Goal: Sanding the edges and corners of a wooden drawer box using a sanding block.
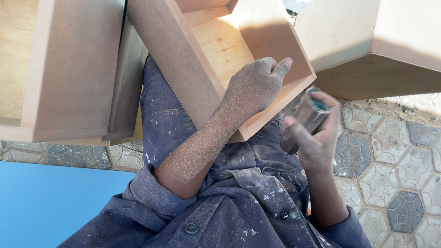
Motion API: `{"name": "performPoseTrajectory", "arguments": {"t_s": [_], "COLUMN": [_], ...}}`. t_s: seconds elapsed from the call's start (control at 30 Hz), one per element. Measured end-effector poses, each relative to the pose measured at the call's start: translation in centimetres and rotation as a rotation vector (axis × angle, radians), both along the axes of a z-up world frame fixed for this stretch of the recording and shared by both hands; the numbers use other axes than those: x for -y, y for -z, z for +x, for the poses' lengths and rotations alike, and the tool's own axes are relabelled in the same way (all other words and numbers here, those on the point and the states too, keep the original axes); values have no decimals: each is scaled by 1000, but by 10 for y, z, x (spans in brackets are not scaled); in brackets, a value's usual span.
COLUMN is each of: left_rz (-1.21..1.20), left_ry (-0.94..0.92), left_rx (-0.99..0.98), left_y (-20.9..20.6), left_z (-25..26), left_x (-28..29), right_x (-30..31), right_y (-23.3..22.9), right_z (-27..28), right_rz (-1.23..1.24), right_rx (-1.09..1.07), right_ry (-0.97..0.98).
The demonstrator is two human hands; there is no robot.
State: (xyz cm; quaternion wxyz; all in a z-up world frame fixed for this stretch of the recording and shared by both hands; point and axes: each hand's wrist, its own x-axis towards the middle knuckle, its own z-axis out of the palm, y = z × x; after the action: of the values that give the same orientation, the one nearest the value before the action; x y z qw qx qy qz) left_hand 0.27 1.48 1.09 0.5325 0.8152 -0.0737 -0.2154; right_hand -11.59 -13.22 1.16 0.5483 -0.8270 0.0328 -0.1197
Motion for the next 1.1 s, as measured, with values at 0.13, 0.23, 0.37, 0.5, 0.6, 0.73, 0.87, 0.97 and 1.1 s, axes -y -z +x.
{"name": "performPoseTrajectory", "arguments": {"t_s": [0.13,0.23,0.37,0.5,0.6,0.73,0.87,0.97,1.1], "left_rz": [36,53,58,53,51,68,73,69,51], "left_ry": [45,35,39,22,38,41,39,20,-9], "left_rx": [-2,20,-17,-13,-15,-31,-57,-41,-35], "left_y": [3,6,2,6,6,4,2,9,10], "left_z": [0,0,1,0,2,1,0,1,1], "left_x": [4,6,5,4,5,4,0,1,3], "right_x": [21,23,13,26,26,18,-22,-10,27], "right_y": [22,48,61,31,0,-8,-26,-10,13], "right_z": [33,50,47,33,19,13,-15,-14,-1], "right_rz": [188,177,300,215,-230,-429,-548,-623,-786], "right_rx": [269,528,398,124,-241,-398,-255,-232,-226], "right_ry": [28,22,24,-70,-29,-112,-293,-318,-248]}}
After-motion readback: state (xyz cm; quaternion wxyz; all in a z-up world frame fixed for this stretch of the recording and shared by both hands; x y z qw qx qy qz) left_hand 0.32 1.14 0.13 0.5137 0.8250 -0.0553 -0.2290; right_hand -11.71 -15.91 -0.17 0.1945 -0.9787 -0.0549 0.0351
